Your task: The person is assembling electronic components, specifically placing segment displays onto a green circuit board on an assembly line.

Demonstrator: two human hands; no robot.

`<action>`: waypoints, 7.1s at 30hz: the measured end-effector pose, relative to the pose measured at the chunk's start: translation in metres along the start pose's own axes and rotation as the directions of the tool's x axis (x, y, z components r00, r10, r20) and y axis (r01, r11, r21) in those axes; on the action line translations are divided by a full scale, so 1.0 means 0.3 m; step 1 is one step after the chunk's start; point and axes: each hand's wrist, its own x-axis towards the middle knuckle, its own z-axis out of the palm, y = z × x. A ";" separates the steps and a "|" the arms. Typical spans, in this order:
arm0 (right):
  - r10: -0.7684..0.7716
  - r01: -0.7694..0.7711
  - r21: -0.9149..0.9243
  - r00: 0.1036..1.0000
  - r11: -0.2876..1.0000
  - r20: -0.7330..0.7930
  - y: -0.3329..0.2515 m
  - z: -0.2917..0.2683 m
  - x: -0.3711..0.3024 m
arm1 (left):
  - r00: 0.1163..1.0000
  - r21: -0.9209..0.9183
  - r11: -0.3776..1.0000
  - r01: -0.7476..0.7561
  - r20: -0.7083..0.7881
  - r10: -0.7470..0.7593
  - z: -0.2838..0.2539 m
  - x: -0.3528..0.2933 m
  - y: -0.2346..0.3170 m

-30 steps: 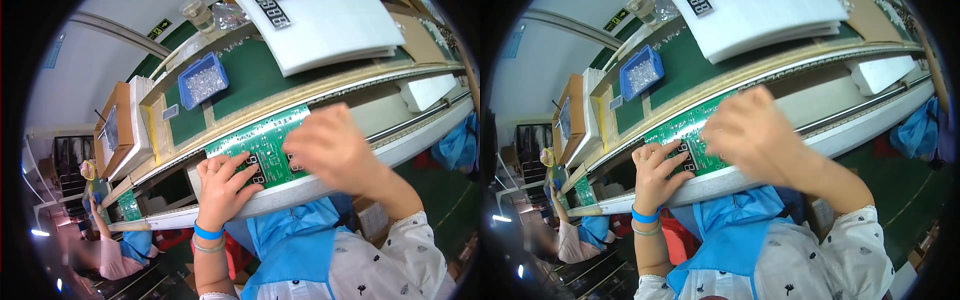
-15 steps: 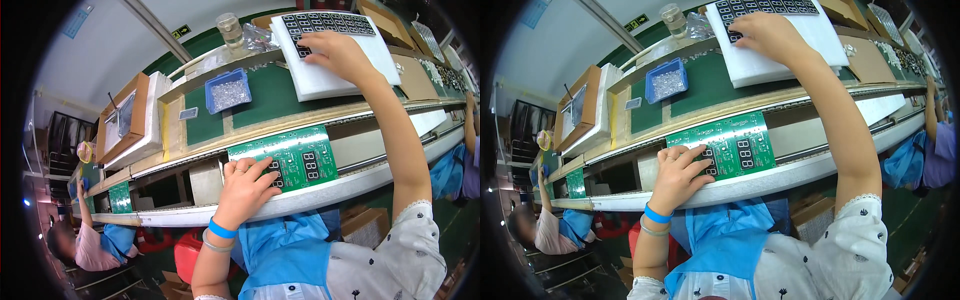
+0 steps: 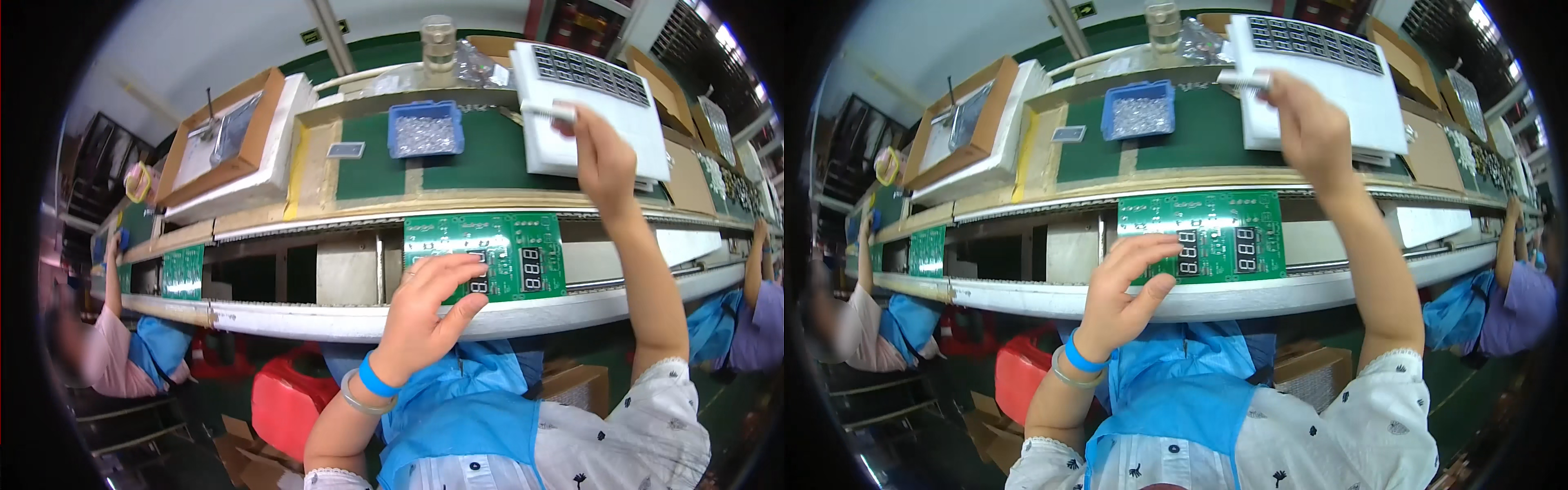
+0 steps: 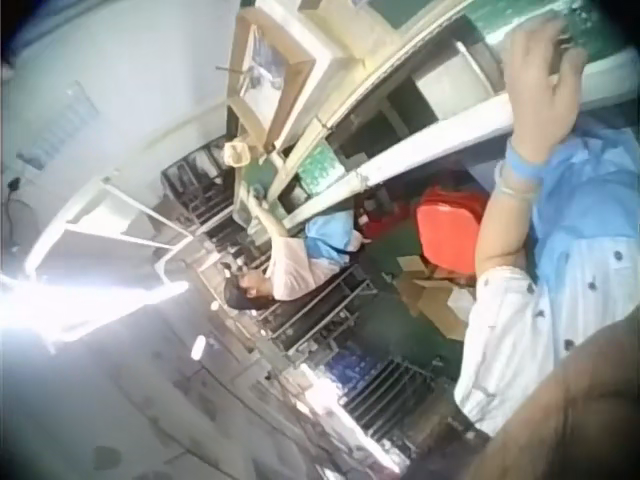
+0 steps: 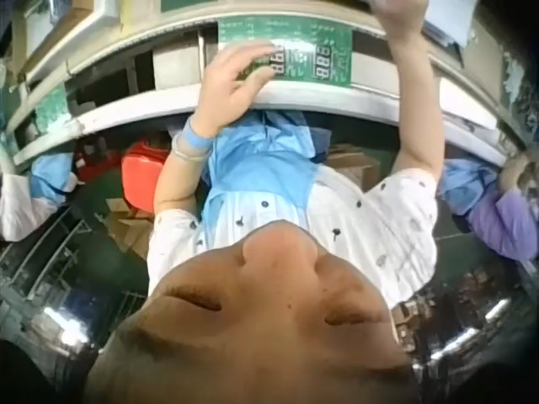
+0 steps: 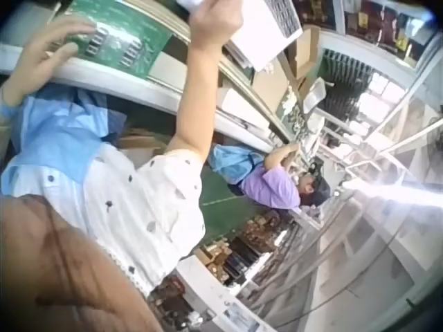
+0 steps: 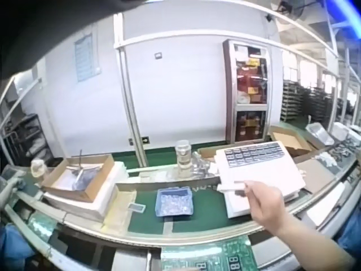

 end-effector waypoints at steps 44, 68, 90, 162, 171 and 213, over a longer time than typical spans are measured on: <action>-0.054 -0.050 0.121 0.686 0.991 0.726 -0.558 0.196 -0.151 | 0.929 0.257 0.959 0.119 -0.370 -0.016 0.019 -0.302 -0.122; -0.089 0.027 0.118 0.822 0.993 0.562 -0.533 0.082 -0.211 | 0.984 0.285 0.949 0.136 -0.152 -0.095 -0.097 -0.192 -0.089; 0.021 -0.103 0.171 0.907 0.980 0.421 -0.514 0.082 -0.390 | 0.928 0.354 0.931 -0.094 0.370 -0.046 -0.152 0.059 -0.160; 0.528 -0.485 -0.213 0.741 0.848 0.415 0.019 -0.317 -0.649 | 0.406 0.475 -0.088 0.876 -0.822 -0.399 -0.803 -0.535 -0.580; 0.563 -0.485 -0.287 0.729 0.826 0.390 -0.004 -0.329 -0.666 | 0.380 0.532 -0.094 0.841 -0.706 -0.598 -0.846 -0.541 -0.630; 0.090 -0.155 0.132 0.911 0.979 0.401 -0.267 -0.054 -0.117 | 0.985 0.540 0.840 0.054 0.111 -0.135 -0.035 -0.152 0.068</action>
